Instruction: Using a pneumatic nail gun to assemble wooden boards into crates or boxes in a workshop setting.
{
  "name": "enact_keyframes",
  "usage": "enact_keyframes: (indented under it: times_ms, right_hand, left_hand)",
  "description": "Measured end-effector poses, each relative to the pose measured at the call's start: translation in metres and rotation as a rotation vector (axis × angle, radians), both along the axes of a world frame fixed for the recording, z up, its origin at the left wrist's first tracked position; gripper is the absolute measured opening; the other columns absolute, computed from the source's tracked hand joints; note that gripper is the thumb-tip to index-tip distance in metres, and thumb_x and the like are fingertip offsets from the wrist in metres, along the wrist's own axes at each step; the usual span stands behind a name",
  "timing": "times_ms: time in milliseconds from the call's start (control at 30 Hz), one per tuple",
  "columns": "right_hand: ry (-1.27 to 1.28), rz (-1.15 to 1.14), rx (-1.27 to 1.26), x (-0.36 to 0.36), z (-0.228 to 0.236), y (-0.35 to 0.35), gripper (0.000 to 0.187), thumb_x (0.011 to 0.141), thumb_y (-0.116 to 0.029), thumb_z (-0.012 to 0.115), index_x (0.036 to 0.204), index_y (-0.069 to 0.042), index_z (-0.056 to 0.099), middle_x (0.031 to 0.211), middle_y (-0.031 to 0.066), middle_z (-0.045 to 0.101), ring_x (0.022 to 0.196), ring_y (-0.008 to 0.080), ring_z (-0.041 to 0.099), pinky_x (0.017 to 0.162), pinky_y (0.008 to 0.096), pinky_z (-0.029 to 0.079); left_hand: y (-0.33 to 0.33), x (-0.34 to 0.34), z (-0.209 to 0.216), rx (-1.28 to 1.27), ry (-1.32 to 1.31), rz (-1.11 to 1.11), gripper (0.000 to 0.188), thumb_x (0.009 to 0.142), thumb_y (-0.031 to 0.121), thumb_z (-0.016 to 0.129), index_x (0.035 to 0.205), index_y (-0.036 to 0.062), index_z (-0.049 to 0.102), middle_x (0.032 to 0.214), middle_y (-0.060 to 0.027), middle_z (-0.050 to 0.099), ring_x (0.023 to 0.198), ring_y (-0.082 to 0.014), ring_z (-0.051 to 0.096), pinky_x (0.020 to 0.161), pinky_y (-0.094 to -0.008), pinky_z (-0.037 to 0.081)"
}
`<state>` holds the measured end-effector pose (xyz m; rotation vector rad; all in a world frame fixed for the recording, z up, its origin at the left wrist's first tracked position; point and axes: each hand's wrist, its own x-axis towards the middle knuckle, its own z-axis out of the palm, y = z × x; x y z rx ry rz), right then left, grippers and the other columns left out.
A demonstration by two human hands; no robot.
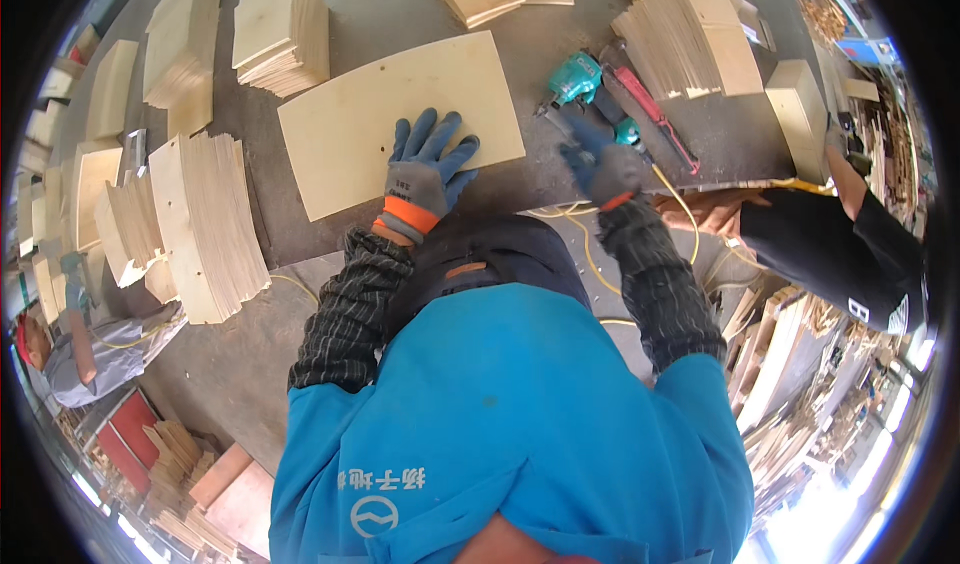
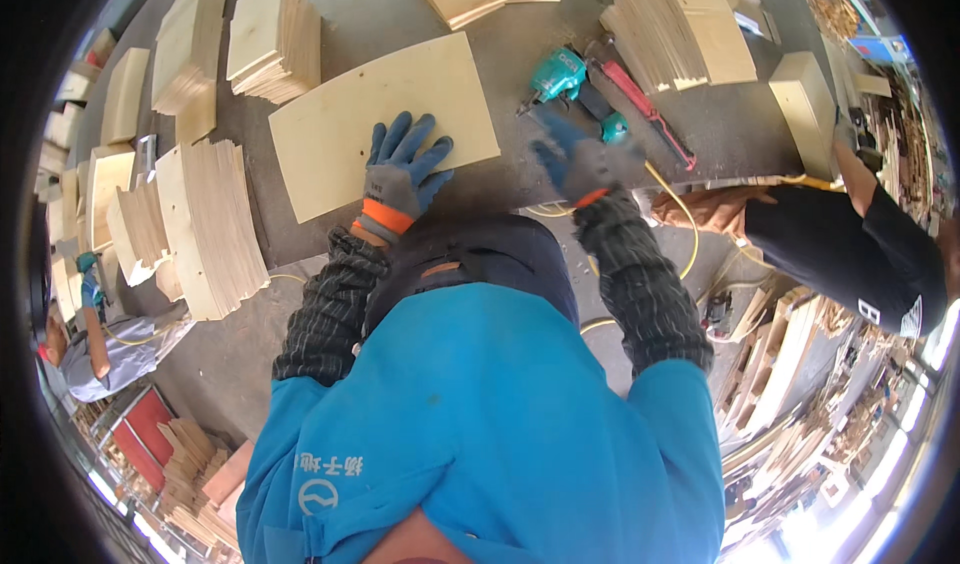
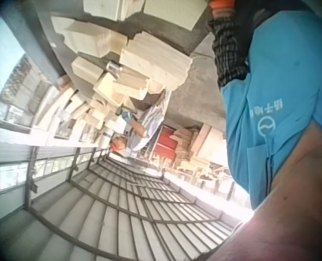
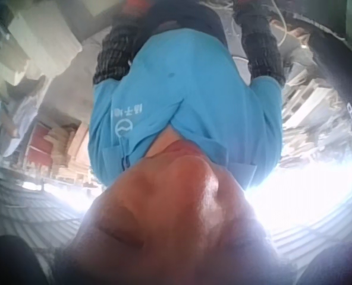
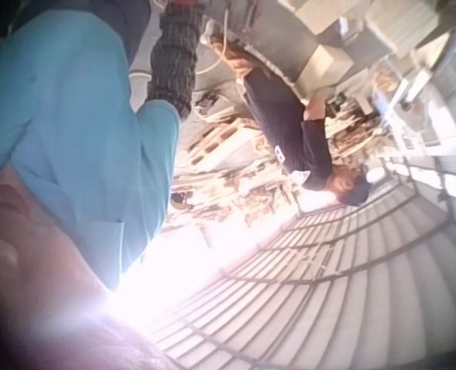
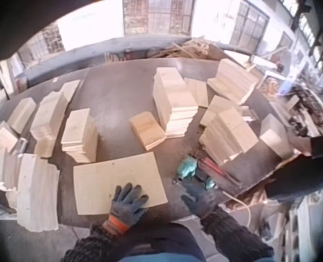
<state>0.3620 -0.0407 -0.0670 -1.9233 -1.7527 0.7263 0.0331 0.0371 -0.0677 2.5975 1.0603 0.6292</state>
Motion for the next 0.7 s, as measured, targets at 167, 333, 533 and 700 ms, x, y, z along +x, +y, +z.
enact_keyframes:
  times_ms: [167, 333, 533, 700]
  right_hand:
    - [-0.406, -0.353, -0.355, 0.085, -0.040, 0.046, 0.064, 0.094, -0.045, 0.079, 0.150, -0.016, 0.066, 0.139, 0.0252, 0.070, 0.123, 0.0412, 0.070, 0.100, 0.0483, 0.057]
    - [-0.420, -0.166, -0.189, 0.111, -0.076, 0.068, 0.058, 0.088, -0.042, 0.080, 0.136, -0.012, 0.069, 0.128, 0.0253, 0.074, 0.120, 0.0456, 0.071, 0.098, 0.0530, 0.058]
    - [-0.329, -0.092, -0.309, 0.124, -0.087, 0.084, 0.061, 0.083, -0.041, 0.082, 0.134, -0.010, 0.071, 0.127, 0.0242, 0.076, 0.120, 0.0442, 0.072, 0.098, 0.0520, 0.058]
    - [-0.216, -0.086, -0.378, 0.125, -0.084, 0.082, 0.063, 0.079, -0.044, 0.087, 0.128, -0.008, 0.073, 0.124, 0.0208, 0.078, 0.116, 0.0392, 0.075, 0.097, 0.0486, 0.058]
  left_hand:
    - [0.001, 0.005, 0.002, 0.011, 0.010, -0.005, 0.046, 0.084, 0.029, 0.089, 0.128, 0.0215, 0.079, 0.157, -0.0103, 0.061, 0.148, -0.0449, 0.051, 0.122, -0.0680, 0.037]
    - [0.002, 0.008, 0.006, 0.023, 0.021, 0.003, 0.046, 0.082, 0.029, 0.090, 0.126, 0.0200, 0.079, 0.156, -0.0111, 0.061, 0.147, -0.0459, 0.052, 0.121, -0.0686, 0.037]
    - [0.000, 0.006, 0.002, 0.040, 0.049, 0.013, 0.046, 0.082, 0.030, 0.090, 0.125, 0.0206, 0.079, 0.154, -0.0104, 0.063, 0.146, -0.0456, 0.053, 0.121, -0.0687, 0.038]
    - [0.000, 0.008, 0.001, 0.058, 0.060, 0.018, 0.044, 0.084, 0.031, 0.090, 0.126, 0.0215, 0.079, 0.153, -0.0099, 0.065, 0.146, -0.0446, 0.055, 0.120, -0.0689, 0.039]
